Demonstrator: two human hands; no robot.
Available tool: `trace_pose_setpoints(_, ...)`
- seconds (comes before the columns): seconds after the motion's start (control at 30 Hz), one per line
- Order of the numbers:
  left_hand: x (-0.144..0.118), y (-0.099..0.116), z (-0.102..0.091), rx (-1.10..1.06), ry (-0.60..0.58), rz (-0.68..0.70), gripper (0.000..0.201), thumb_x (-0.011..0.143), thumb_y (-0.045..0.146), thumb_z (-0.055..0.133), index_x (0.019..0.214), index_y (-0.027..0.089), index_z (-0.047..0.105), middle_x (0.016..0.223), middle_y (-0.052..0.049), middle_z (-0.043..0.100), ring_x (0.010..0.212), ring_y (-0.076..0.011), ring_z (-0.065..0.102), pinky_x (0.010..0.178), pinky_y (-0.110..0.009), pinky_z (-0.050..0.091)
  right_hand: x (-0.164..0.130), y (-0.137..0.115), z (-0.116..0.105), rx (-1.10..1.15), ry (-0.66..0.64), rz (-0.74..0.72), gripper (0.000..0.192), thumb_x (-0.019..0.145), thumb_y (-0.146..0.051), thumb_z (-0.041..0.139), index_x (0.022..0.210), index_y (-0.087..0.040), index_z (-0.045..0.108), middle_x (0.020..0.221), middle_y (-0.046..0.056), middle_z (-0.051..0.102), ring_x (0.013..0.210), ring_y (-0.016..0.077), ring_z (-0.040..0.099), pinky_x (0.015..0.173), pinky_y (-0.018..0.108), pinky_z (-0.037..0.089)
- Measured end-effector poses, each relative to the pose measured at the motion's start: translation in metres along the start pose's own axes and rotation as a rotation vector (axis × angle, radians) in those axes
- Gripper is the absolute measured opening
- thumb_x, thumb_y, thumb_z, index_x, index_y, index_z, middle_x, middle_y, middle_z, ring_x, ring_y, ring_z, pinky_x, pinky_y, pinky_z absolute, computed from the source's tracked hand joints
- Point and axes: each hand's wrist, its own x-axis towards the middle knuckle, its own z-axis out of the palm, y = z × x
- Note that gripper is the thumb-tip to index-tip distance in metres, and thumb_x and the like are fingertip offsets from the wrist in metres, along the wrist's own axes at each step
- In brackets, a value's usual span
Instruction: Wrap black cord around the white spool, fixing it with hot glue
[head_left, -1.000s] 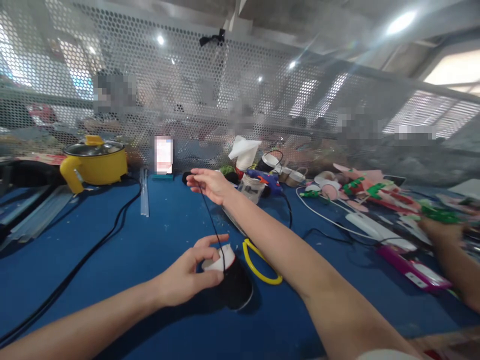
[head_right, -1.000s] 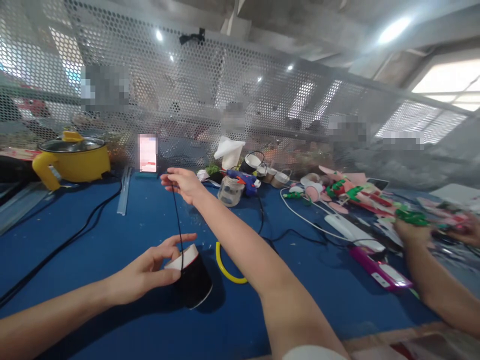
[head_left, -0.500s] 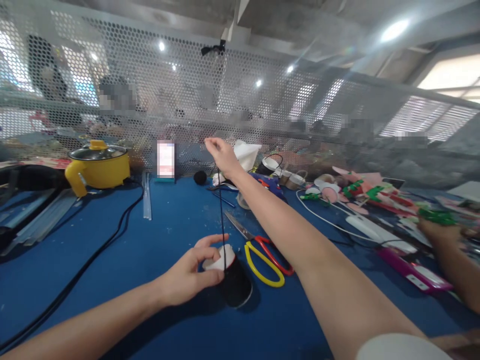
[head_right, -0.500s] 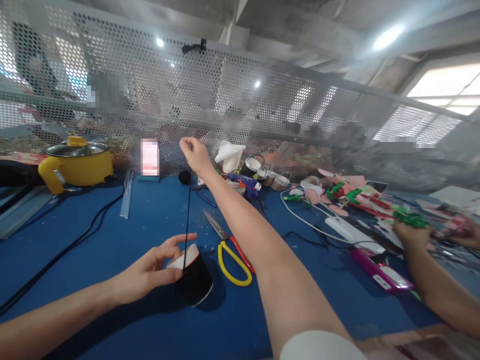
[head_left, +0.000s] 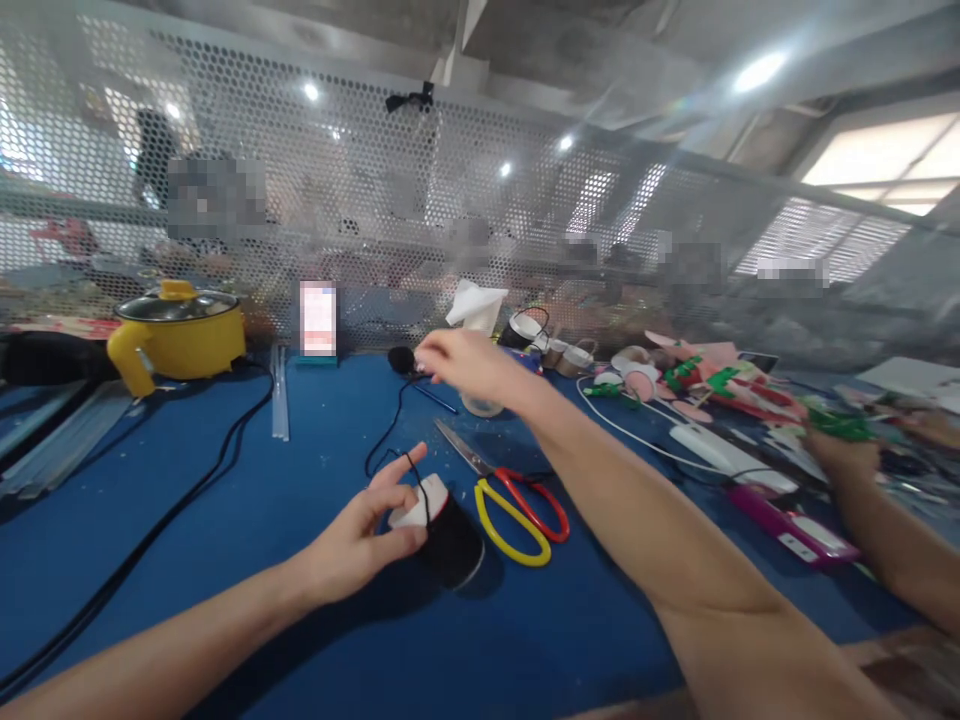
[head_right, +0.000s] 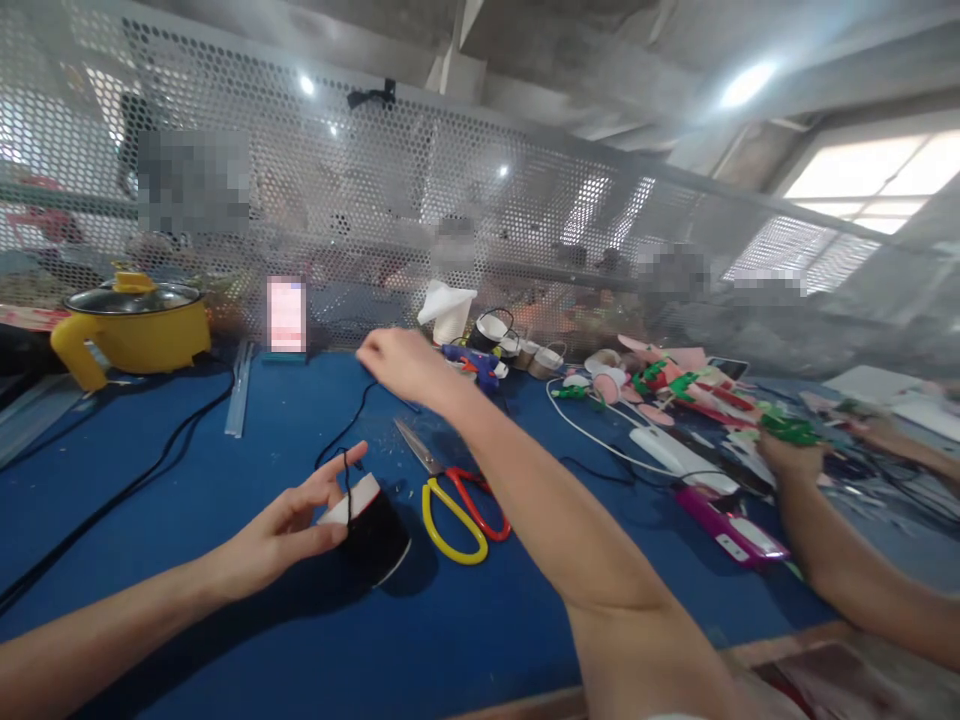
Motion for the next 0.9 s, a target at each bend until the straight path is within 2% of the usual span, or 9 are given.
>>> trace_pose_setpoints(0.07,0.002,-0.001,-0.004,0.038,0.036,0.017,0.018,0.074,0.028,0.055,0.062,0.018,0.047,0.143,-0.007,0.02,0.132,-0.0262,0.007,0.101,-0.043,0.022,-0.004,0.026,-0.02,-0.128,0.236,0.192,0.02,0.078,-0.025,0.046,0.074,-0.015,0.062,0.073,0.008,0.066,0.076,0.0204,0.061,0.069,0.029,0.041)
trace_pose_setpoints(0.13,0.003,-0.002,-0.007,0.09,0.062,0.036,0.018,0.076,0.029,0.053,0.062,0.018,0.047,0.144,-0.006,0.017,0.132,-0.0264,0.007,0.102,-0.043,0.021,-0.01,0.054,-0.034,-0.143,0.364,0.417,0.018,0.076,-0.027,0.049,0.073,-0.015,0.061,0.08,0.011,0.066,0.088,0.0247,0.058,0.077,0.032,0.039)
trace_pose_setpoints(0.17,0.004,-0.002,-0.009,0.114,0.07,0.049,0.018,0.076,0.029,0.052,0.063,0.018,0.047,0.145,-0.006,0.014,0.132,-0.0266,0.007,0.102,-0.043,0.021,-0.014,0.066,-0.039,-0.092,0.374,0.536,0.017,0.075,-0.029,0.052,0.069,-0.015,0.059,0.083,0.013,0.065,0.094,0.027,0.056,0.08,0.033,0.038)
trace_pose_setpoints(0.23,0.005,-0.002,-0.012,0.18,0.083,0.053,0.018,0.077,0.03,0.051,0.064,0.018,0.048,0.145,-0.006,0.014,0.132,-0.0279,0.009,0.103,-0.046,0.018,-0.022,0.088,-0.041,-0.031,0.348,0.649,0.021,0.072,-0.029,0.056,0.056,-0.015,0.054,0.075,0.016,0.065,0.094,0.0308,0.055,0.078,0.035,0.039)
trace_pose_setpoints(0.37,0.007,-0.005,-0.015,0.261,0.113,0.027,0.018,0.075,0.031,0.051,0.063,0.018,0.048,0.144,-0.009,0.017,0.131,-0.0301,0.012,0.102,-0.05,0.015,-0.033,0.11,-0.026,0.218,0.228,0.763,0.032,0.076,-0.03,0.054,0.047,-0.016,0.047,0.05,0.01,0.059,0.065,0.0235,0.063,0.059,0.031,0.048)
trace_pose_setpoints(0.5,0.009,-0.01,-0.017,0.294,0.124,0.027,0.018,0.075,0.03,0.051,0.062,0.018,0.049,0.143,-0.01,0.021,0.131,-0.0296,0.01,0.102,-0.05,0.017,-0.036,0.115,-0.005,0.502,0.205,0.779,0.026,0.081,-0.026,0.049,0.058,-0.014,0.051,0.048,0.003,0.058,0.041,0.0115,0.055,0.043,0.024,0.047)
trace_pose_setpoints(0.67,0.01,-0.013,-0.018,0.312,0.112,0.033,0.016,0.075,0.028,0.051,0.063,0.018,0.049,0.142,-0.011,0.023,0.131,-0.0293,0.012,0.101,-0.05,0.018,-0.036,0.112,0.013,0.645,0.397,0.725,0.02,0.077,-0.018,0.05,0.058,-0.015,0.047,0.043,-0.004,0.049,0.035,0.007,0.047,0.036,0.017,0.039)
trace_pose_setpoints(0.83,0.011,-0.011,-0.017,0.289,0.109,0.026,0.017,0.075,0.029,0.05,0.063,0.018,0.048,0.14,-0.012,0.025,0.131,-0.0283,0.012,0.101,-0.05,0.017,-0.048,0.092,0.007,0.625,0.638,0.573,0.018,0.074,-0.024,0.055,0.06,-0.017,0.046,0.045,-0.006,0.046,0.043,0.007,0.047,0.046,0.018,0.041)
trace_pose_setpoints(0.9,0.011,-0.01,-0.017,0.274,0.104,0.01,0.017,0.075,0.03,0.05,0.063,0.018,0.047,0.14,-0.013,0.025,0.131,-0.0282,0.012,0.101,-0.05,0.017,-0.06,0.077,0.002,0.623,0.65,0.465,0.015,0.071,-0.027,0.058,0.065,-0.016,0.05,0.05,-0.005,0.051,0.048,0.0085,0.05,0.051,0.02,0.043)
